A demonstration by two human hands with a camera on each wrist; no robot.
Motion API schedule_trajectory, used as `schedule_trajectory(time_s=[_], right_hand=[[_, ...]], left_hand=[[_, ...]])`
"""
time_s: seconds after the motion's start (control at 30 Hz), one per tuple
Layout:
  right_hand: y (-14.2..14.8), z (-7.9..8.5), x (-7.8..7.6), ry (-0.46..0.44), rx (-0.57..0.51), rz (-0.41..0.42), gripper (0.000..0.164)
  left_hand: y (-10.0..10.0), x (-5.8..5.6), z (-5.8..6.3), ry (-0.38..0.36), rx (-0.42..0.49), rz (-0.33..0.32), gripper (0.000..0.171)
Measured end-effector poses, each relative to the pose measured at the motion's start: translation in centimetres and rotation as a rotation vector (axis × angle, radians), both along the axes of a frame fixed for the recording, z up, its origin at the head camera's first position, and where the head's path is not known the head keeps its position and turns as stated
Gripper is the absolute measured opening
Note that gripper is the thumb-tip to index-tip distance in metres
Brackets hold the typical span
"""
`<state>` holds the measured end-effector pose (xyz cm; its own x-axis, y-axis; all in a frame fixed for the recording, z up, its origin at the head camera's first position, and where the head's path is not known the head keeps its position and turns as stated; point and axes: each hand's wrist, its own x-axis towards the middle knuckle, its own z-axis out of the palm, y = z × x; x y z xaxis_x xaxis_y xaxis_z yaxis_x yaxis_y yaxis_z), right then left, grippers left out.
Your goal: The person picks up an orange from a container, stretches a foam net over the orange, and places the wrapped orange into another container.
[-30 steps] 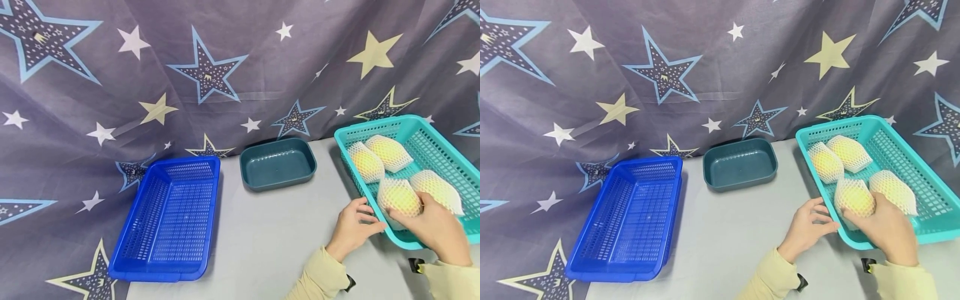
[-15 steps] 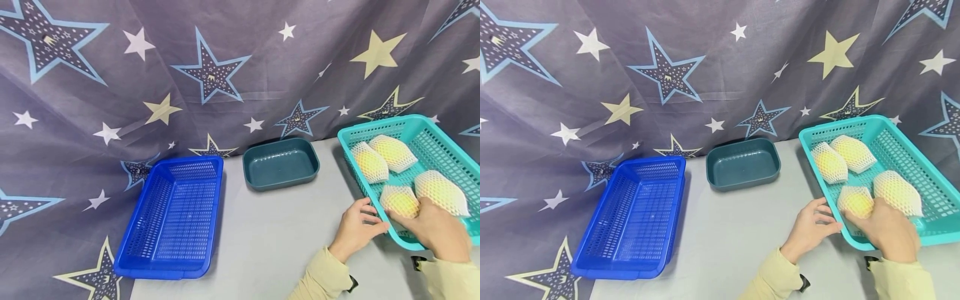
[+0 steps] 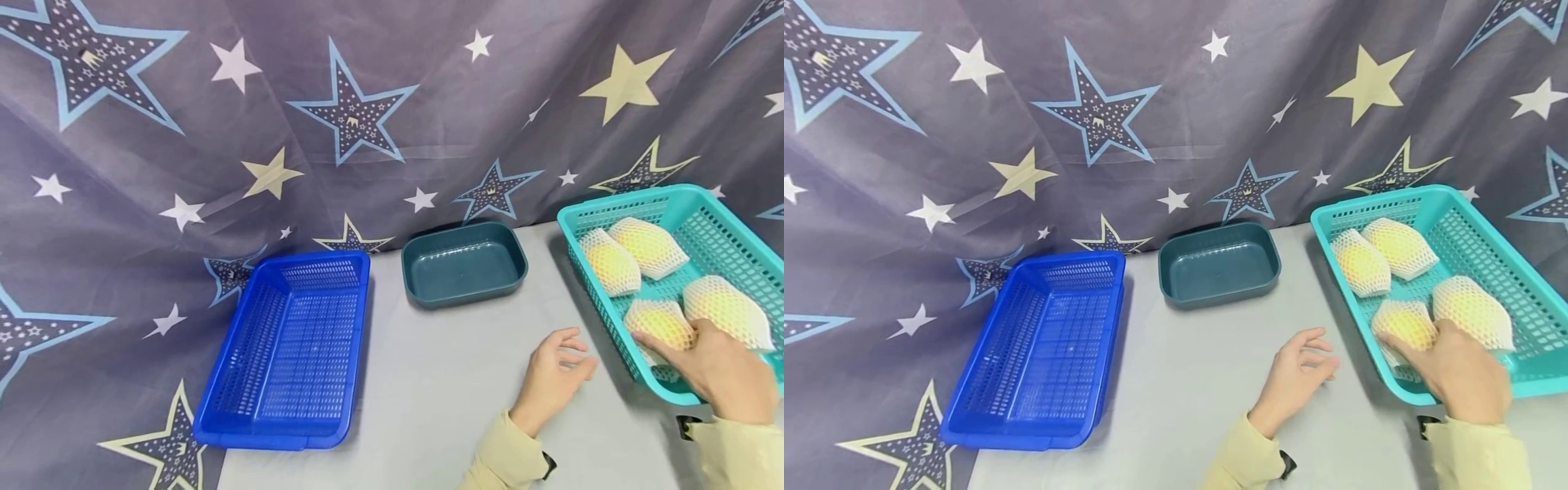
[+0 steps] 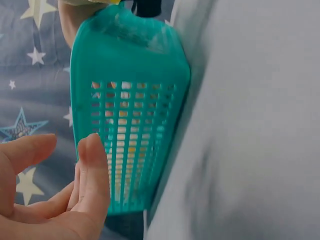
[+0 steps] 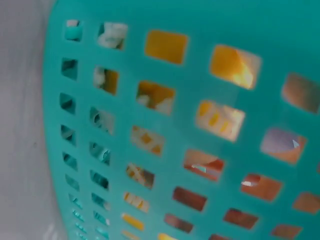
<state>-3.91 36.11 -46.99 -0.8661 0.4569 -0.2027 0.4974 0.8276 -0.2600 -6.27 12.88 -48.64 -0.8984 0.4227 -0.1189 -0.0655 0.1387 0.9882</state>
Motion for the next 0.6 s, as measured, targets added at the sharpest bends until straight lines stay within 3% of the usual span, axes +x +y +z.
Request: schedule_trajectory(time_s=[0.27, 0.4, 0.6], right_hand=[[-0.6, -0.3, 0.9, 0.207, 0.081, -0.017, 0.101], [-0.7, -0.4, 1.1, 0.237, 0.078, -0.022, 0.095], [-0.7, -0.2, 1.1, 0.234, 0.057, -0.022, 0.087]], left_hand=[[-3.1, -0.4, -0.3, 0.134, -0.088, -0.015, 0.036], [-5.0, -0.9, -0.3, 0.186, -0.110, 0.007, 0.036], [-7.6, -1.4, 0.1, 0.190, -0.137, 0.047, 0.034]])
